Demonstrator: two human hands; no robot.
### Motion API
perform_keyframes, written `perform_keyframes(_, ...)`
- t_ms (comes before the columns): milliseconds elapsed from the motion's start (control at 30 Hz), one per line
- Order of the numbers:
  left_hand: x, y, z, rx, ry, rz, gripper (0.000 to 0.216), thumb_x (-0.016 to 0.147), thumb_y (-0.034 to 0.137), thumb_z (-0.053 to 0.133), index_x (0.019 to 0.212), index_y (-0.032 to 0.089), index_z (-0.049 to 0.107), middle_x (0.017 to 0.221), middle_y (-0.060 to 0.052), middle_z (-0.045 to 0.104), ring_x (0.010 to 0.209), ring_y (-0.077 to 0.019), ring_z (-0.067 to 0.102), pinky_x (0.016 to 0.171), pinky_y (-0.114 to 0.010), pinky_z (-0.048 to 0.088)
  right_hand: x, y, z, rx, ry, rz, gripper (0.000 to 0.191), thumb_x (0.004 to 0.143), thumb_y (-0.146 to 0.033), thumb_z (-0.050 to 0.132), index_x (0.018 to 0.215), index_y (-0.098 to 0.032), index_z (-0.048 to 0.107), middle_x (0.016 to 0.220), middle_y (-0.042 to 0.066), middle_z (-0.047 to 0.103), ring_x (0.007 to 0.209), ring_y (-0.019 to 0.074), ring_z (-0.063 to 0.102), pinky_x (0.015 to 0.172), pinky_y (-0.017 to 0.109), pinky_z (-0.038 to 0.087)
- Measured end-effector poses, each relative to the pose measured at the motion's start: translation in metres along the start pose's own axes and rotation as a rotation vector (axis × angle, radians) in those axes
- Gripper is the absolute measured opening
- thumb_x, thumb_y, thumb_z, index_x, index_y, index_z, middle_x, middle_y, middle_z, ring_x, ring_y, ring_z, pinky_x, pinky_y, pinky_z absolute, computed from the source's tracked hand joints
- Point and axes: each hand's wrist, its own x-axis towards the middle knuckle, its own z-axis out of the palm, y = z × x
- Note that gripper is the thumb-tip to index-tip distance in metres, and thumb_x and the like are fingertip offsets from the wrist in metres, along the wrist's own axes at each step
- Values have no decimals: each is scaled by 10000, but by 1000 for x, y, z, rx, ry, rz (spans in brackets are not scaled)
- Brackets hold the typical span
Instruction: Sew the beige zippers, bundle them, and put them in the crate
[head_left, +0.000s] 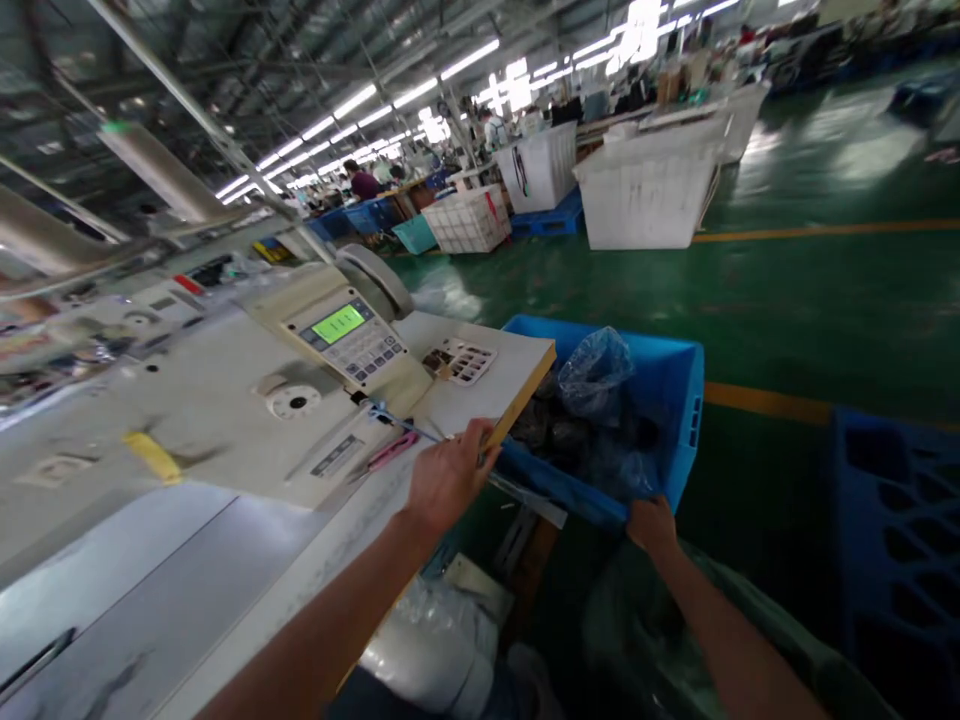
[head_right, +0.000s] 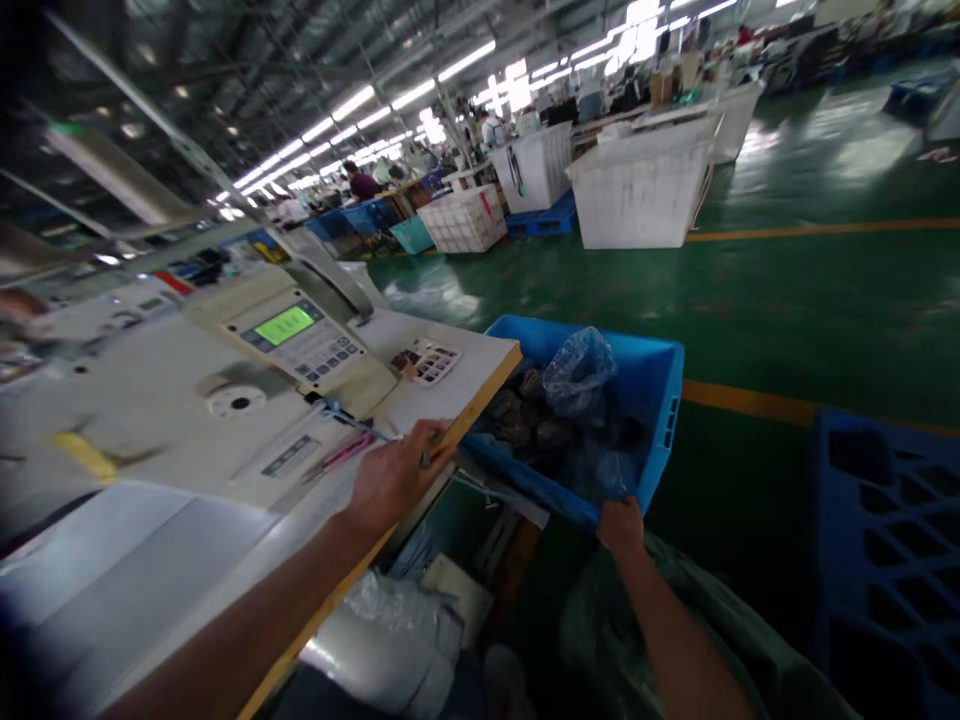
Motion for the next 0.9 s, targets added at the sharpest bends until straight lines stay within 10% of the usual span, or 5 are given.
perform_keyframes(467,-1,2,-2,-89,10,-108,402,860,576,460,1027,212,503,783,-19,674,734,-204,645,600,-246,404,-2,5,4,-58,22,-20,344,827,-406,484,905,-104,631,898,152,679,910,250,618,993,409,236)
perform_keyframes(900,-7,-8,-3,-155,-22,93,181,898,281,502,1064,214,474,815,-16,670,783,-204,654,619,-264,425,-28,7,12,-128,104,-71,258,826,-223,506,1064,-133,548,1076,134,625,1071,232,545,1086,377,122)
